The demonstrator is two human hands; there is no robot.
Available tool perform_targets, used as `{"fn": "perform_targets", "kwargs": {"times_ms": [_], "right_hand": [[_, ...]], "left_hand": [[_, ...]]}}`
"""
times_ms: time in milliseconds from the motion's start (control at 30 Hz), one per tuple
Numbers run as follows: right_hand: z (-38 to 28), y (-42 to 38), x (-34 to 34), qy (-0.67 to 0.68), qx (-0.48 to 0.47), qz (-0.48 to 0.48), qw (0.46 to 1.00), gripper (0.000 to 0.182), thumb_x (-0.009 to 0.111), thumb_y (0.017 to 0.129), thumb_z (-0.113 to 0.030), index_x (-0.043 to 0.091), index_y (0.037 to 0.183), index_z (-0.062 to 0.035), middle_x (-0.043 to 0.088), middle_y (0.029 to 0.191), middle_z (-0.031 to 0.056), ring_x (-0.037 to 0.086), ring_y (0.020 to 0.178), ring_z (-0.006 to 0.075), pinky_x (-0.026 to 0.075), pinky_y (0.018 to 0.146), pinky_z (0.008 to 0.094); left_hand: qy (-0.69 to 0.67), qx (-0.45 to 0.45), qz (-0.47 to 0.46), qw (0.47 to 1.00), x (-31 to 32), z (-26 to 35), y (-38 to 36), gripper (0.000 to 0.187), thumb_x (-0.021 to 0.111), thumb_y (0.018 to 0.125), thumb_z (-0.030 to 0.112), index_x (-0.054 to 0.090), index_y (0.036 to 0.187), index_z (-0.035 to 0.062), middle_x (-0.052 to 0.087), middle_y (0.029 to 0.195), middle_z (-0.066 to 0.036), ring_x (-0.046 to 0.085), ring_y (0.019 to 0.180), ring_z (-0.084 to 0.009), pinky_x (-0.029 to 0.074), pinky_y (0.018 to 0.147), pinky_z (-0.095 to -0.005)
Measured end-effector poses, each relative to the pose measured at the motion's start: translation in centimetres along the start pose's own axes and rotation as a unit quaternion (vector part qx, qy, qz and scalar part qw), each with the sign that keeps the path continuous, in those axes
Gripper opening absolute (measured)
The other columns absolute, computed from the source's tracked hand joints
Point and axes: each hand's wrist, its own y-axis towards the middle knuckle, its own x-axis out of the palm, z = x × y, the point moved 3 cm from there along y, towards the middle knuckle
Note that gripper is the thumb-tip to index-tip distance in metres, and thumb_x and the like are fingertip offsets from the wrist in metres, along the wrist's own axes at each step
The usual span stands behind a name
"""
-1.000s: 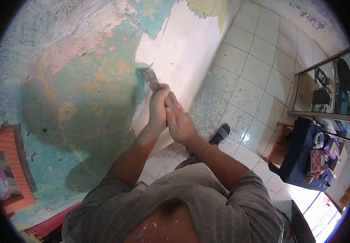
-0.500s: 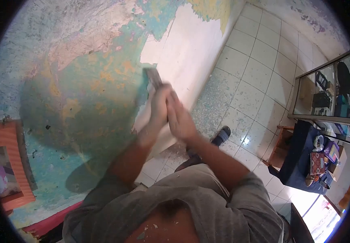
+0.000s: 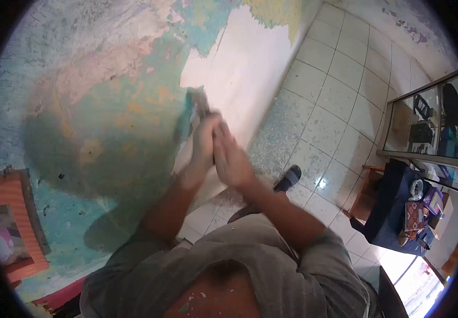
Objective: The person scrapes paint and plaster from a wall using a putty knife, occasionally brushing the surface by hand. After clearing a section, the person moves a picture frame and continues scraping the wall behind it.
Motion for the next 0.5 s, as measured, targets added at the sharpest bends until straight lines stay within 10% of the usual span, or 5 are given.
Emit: {"fn": "perform_targets", "kwargs": {"times_ms": [300, 500], "right_hand": [[2.6, -1.8, 0.4, -0.064, -0.085, 0.045, 0.993, 0.047, 0.034, 0.107, -0.022, 0.041, 0.148, -0.0006, 0.042, 0.148, 0.0305, 0.043, 0.135, 0.0488, 0.034, 0.114, 0.0449], [2.3, 2.6, -1.5, 0.024, 0.068, -0.008, 0.997, 0.049, 0.033, 0.107, -0.025, 0.039, 0.149, -0.0002, 0.041, 0.148, 0.0322, 0.043, 0.135, 0.0492, 0.035, 0.113, 0.0466]], "left_hand": [[0.021, -0.033, -0.066, 0.997, 1.4, 0.0, -3.0, 0.015, 0.049, 0.095, 0.023, 0.047, 0.098, 0.0081, 0.051, 0.063, -0.01, 0.055, 0.051, -0.0253, 0.052, 0.052, -0.0397], [0.004, -0.049, -0.025, 0.998, 3.8, 1.8, 1.3, 0.016, 0.048, 0.095, 0.022, 0.046, 0.103, 0.008, 0.053, 0.066, -0.011, 0.055, 0.053, -0.0257, 0.053, 0.056, -0.0422]]}}
